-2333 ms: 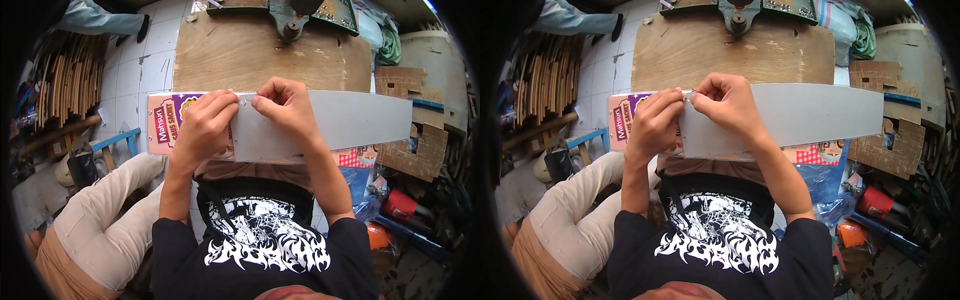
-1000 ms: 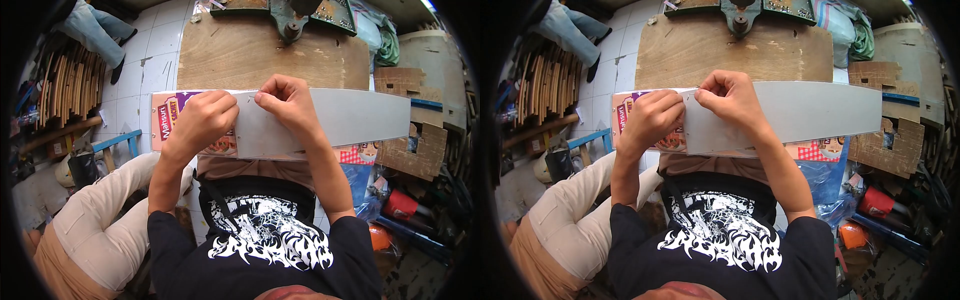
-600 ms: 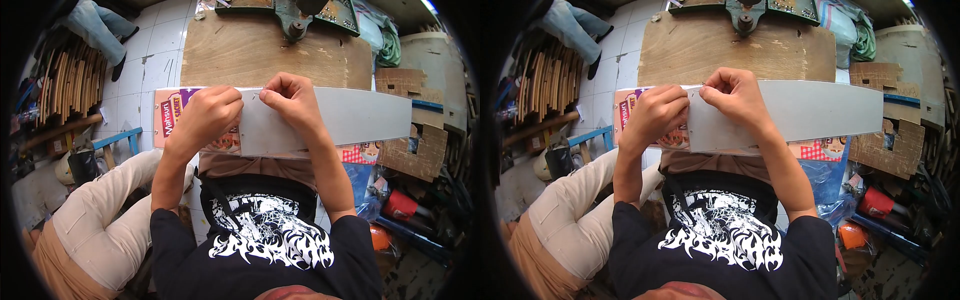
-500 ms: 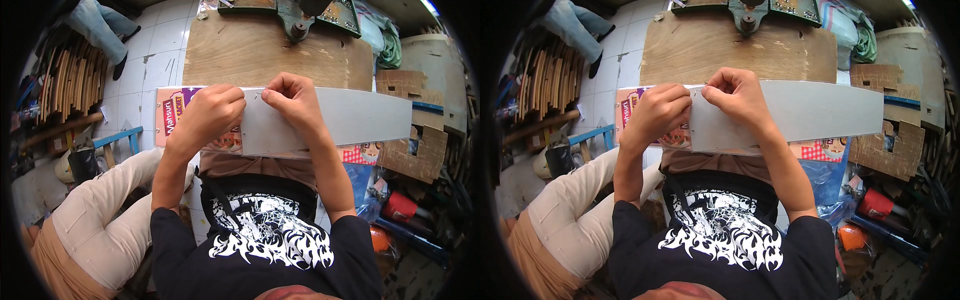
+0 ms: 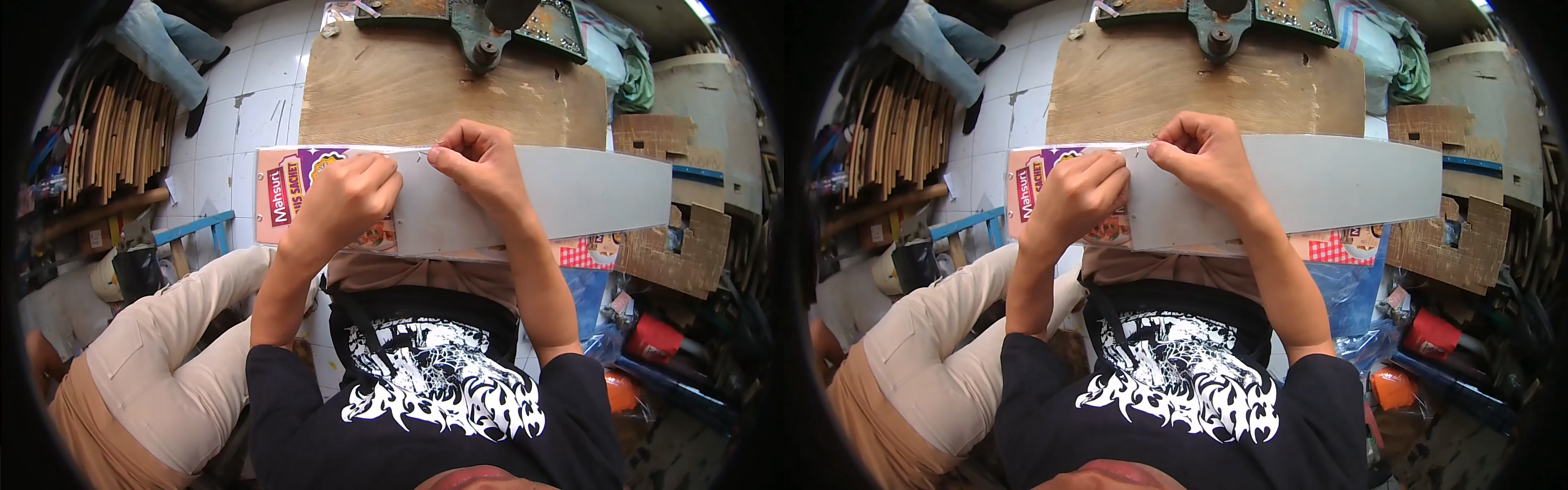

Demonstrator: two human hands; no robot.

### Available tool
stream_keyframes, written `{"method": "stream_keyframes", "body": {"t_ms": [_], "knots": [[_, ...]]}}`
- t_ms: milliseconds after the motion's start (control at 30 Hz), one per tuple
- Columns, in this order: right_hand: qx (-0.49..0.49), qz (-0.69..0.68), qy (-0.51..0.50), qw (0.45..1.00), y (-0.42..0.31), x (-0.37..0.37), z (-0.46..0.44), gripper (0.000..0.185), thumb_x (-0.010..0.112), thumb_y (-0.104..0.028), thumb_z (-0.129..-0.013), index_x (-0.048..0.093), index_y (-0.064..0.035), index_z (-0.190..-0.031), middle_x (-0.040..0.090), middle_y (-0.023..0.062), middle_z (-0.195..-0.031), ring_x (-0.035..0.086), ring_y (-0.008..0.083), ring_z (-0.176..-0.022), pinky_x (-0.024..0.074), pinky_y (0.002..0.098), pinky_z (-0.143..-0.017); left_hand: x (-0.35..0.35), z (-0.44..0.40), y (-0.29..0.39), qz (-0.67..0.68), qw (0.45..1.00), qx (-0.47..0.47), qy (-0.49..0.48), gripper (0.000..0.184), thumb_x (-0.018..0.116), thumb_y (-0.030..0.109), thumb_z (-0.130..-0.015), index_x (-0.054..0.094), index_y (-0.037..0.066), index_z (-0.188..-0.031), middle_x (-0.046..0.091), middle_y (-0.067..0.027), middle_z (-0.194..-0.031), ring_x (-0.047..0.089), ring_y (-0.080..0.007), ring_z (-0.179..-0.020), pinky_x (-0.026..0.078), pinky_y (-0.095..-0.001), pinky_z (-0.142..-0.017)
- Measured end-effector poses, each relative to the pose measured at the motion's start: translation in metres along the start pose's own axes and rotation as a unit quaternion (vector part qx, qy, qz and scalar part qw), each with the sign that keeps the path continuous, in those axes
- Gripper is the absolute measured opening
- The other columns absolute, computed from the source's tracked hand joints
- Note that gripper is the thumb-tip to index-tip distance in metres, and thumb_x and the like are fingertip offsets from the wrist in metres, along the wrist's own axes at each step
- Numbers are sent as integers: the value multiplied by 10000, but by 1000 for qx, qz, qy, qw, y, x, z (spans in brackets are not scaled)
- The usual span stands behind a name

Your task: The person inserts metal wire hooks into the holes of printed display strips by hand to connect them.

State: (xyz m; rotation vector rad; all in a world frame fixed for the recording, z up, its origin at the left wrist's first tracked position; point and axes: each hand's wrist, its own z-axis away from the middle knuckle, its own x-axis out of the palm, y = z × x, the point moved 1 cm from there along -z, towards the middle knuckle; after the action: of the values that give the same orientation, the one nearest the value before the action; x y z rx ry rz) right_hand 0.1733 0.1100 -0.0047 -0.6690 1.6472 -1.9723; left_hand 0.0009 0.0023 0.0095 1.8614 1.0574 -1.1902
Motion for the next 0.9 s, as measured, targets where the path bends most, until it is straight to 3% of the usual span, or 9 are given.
{"method": "stream_keyframes", "body": {"t_ms": [200, 267, 467, 900], "knots": [[-8, 10, -2, 1000, 4, 0, -2, 151, 741, -131, -808, 677, 2, -776, 588, -32, -645, 488, 24, -584, 385, 197, -514, -4, 6, -3, 87, 994, -43, 41, 115, 675, 37, -672, 608, 17, -762, 600, -70, -773, 648, -214, -711, 528, -327, -598], [-12, 7, 1, 1000, 5, 1, -2, 149, 740, -129, -807, 677, 2, -777, 588, -33, -643, 489, 24, -584, 385, 198, -512, -6, 6, -5, 125, 989, -69, 49, 176, 698, 61, -700, 650, 10, -862, 647, -79, -868, 661, -226, -795, 539, -333, -696], [-30, -7, 1, 1000, 7, 1, -1, 137, 735, -117, -812, 672, -1, -771, 583, -34, -639, 490, 24, -582, 384, 197, -509, -8, -2, -8, 78, 997, -8, 23, 149, 680, 55, -707, 659, 8, -847, 645, -68, -916, 644, -222, -897, 521, -350, -832], [-21, -7, -1, 1000, 6, 0, -1, 151, 737, -128, -808, 671, 4, -773, 570, -36, -629, 475, 25, -567, 364, 200, -487, -5, -9, -12, 42, 999, 27, -18, 111, 660, 22, -666, 628, 0, -771, 614, -59, -859, 644, -212, -825, 550, -328, -745]]}}
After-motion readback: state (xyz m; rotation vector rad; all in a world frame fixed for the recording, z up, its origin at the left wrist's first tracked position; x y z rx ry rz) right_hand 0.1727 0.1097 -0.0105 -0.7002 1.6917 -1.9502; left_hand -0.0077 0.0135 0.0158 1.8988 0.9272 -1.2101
